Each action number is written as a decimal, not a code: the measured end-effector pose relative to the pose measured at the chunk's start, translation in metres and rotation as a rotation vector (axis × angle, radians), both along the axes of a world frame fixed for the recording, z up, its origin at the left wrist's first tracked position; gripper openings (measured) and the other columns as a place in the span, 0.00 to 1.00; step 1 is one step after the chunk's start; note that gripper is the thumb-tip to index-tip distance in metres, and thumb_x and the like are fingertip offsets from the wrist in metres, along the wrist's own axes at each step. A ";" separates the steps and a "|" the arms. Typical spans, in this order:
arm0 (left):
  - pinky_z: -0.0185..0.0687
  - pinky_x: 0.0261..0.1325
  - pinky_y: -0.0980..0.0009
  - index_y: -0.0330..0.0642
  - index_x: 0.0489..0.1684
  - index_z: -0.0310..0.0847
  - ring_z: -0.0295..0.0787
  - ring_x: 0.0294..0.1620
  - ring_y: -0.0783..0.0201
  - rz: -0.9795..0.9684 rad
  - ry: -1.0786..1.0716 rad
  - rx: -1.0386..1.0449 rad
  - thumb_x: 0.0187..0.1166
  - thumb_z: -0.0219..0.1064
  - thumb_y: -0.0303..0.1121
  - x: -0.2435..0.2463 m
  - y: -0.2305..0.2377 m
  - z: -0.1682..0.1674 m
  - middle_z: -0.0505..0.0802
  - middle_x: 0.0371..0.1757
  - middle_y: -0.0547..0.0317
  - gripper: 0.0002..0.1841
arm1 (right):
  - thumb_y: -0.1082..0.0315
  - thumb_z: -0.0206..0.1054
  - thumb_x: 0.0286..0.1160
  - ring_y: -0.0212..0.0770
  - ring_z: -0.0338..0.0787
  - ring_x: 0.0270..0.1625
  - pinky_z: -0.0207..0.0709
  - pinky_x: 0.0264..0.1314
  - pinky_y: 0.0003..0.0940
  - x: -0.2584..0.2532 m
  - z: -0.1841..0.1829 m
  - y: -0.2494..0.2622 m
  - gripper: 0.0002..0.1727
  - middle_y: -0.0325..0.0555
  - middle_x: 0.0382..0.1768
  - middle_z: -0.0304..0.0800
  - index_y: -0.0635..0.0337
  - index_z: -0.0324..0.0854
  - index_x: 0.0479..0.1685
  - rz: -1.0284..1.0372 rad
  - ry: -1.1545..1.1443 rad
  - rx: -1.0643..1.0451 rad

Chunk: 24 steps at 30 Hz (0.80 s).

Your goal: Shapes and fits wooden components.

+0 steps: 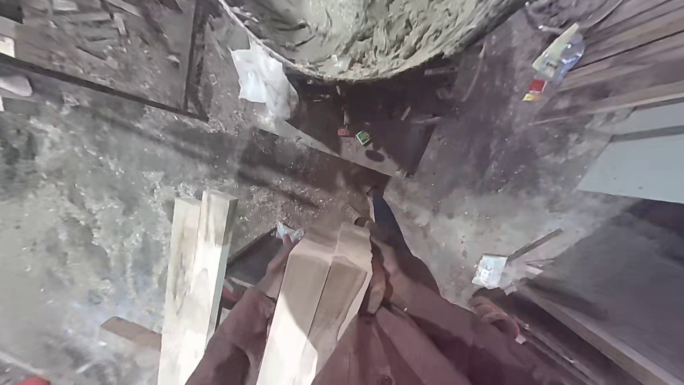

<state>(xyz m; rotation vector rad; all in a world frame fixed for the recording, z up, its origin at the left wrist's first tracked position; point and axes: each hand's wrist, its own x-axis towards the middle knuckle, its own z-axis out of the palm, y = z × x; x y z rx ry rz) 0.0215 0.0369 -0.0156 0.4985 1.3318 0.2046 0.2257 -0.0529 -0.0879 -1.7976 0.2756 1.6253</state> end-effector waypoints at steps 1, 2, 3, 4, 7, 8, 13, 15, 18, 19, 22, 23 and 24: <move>0.84 0.56 0.74 0.33 0.69 0.72 0.89 0.49 0.72 0.046 0.064 -0.049 0.96 0.24 0.40 0.005 -0.001 -0.003 0.91 0.51 0.54 0.29 | 0.73 0.53 0.91 0.35 0.83 0.55 0.77 0.58 0.26 0.004 0.011 0.006 0.16 0.57 0.59 0.84 0.74 0.74 0.68 0.025 -0.011 0.009; 0.83 0.52 0.73 0.34 0.69 0.72 0.87 0.46 0.70 0.084 0.116 -0.109 0.97 0.24 0.43 0.008 -0.005 -0.003 0.90 0.49 0.53 0.30 | 0.74 0.55 0.90 0.34 0.83 0.56 0.78 0.59 0.25 0.008 0.021 0.005 0.17 0.56 0.60 0.83 0.75 0.72 0.70 0.083 -0.015 0.016; 0.84 0.52 0.72 0.35 0.69 0.73 0.88 0.47 0.71 0.125 0.129 -0.117 0.97 0.26 0.45 0.009 -0.007 -0.002 0.90 0.50 0.54 0.30 | 0.73 0.57 0.89 0.33 0.83 0.56 0.78 0.59 0.25 0.016 0.025 0.010 0.17 0.55 0.60 0.84 0.72 0.73 0.70 0.151 -0.016 0.010; 0.86 0.55 0.73 0.37 0.70 0.74 0.90 0.51 0.73 0.107 0.117 -0.075 0.97 0.28 0.46 0.007 -0.008 0.000 0.92 0.53 0.56 0.30 | 0.69 0.57 0.90 0.29 0.84 0.56 0.78 0.60 0.24 0.027 0.031 0.020 0.16 0.48 0.58 0.86 0.66 0.76 0.69 0.233 0.021 -0.026; 0.78 0.73 0.70 0.31 0.75 0.74 0.85 0.67 0.72 -0.108 0.171 0.281 0.94 0.41 0.53 -0.012 -0.016 0.006 0.89 0.68 0.54 0.33 | 0.71 0.58 0.89 0.38 0.87 0.49 0.80 0.54 0.32 0.067 0.012 0.012 0.17 0.56 0.52 0.88 0.72 0.77 0.68 0.238 0.066 0.326; 0.74 0.81 0.67 0.32 0.81 0.70 0.79 0.77 0.67 -0.183 0.173 0.418 0.89 0.46 0.62 -0.022 -0.022 0.009 0.85 0.77 0.52 0.40 | 0.67 0.53 0.90 0.39 0.92 0.47 0.87 0.44 0.28 0.074 -0.040 -0.010 0.24 0.64 0.50 0.89 0.82 0.68 0.71 0.123 0.062 0.790; 0.81 0.75 0.53 0.33 0.89 0.58 0.81 0.77 0.56 -0.515 0.608 0.680 0.36 0.76 0.83 0.001 -0.041 0.058 0.82 0.79 0.44 0.76 | 0.69 0.64 0.71 0.40 0.90 0.44 0.88 0.43 0.42 0.132 0.009 0.109 0.21 0.45 0.45 0.87 0.55 0.71 0.65 -0.192 -0.220 0.093; 0.92 0.55 0.57 0.40 0.76 0.77 0.93 0.54 0.66 -0.511 0.769 0.664 0.23 0.77 0.85 0.018 -0.046 0.053 0.95 0.57 0.57 0.71 | 0.70 0.66 0.65 0.43 0.87 0.52 0.85 0.51 0.48 0.136 -0.006 0.135 0.29 0.50 0.53 0.84 0.59 0.69 0.71 -0.149 -0.348 0.121; 0.93 0.52 0.61 0.40 0.69 0.83 0.94 0.49 0.71 -0.527 0.777 0.659 0.24 0.76 0.85 0.019 -0.047 0.049 0.96 0.51 0.62 0.67 | 0.64 0.68 0.80 0.37 0.87 0.51 0.86 0.53 0.39 0.066 -0.009 0.123 0.24 0.48 0.51 0.85 0.61 0.70 0.71 -0.035 -0.353 0.109; 0.92 0.52 0.61 0.40 0.69 0.83 0.94 0.49 0.71 -0.530 0.783 0.662 0.25 0.76 0.85 0.017 -0.048 0.050 0.96 0.52 0.61 0.67 | 0.65 0.71 0.74 0.38 0.90 0.49 0.88 0.51 0.39 0.044 -0.008 0.115 0.27 0.49 0.49 0.87 0.63 0.70 0.70 -0.015 -0.336 0.151; 0.92 0.54 0.61 0.41 0.71 0.82 0.93 0.51 0.72 -0.525 0.789 0.653 0.25 0.76 0.85 0.018 -0.046 0.050 0.96 0.54 0.61 0.67 | 0.64 0.77 0.61 0.36 0.91 0.52 0.88 0.53 0.36 0.047 0.011 0.120 0.40 0.47 0.53 0.87 0.61 0.64 0.77 0.056 -0.325 0.249; 0.92 0.54 0.63 0.41 0.71 0.82 0.93 0.51 0.73 -0.516 0.781 0.665 0.25 0.77 0.84 0.019 -0.046 0.047 0.96 0.54 0.61 0.67 | 0.63 0.77 0.61 0.34 0.90 0.53 0.88 0.55 0.36 0.061 0.018 0.129 0.43 0.46 0.55 0.86 0.61 0.60 0.80 0.055 -0.351 0.286; 0.92 0.54 0.64 0.40 0.71 0.82 0.93 0.51 0.73 -0.509 0.773 0.678 0.26 0.77 0.84 0.018 -0.048 0.046 0.96 0.54 0.61 0.67 | 0.65 0.76 0.61 0.32 0.90 0.51 0.89 0.53 0.34 0.075 0.022 0.140 0.41 0.44 0.53 0.85 0.63 0.60 0.77 0.011 -0.408 0.342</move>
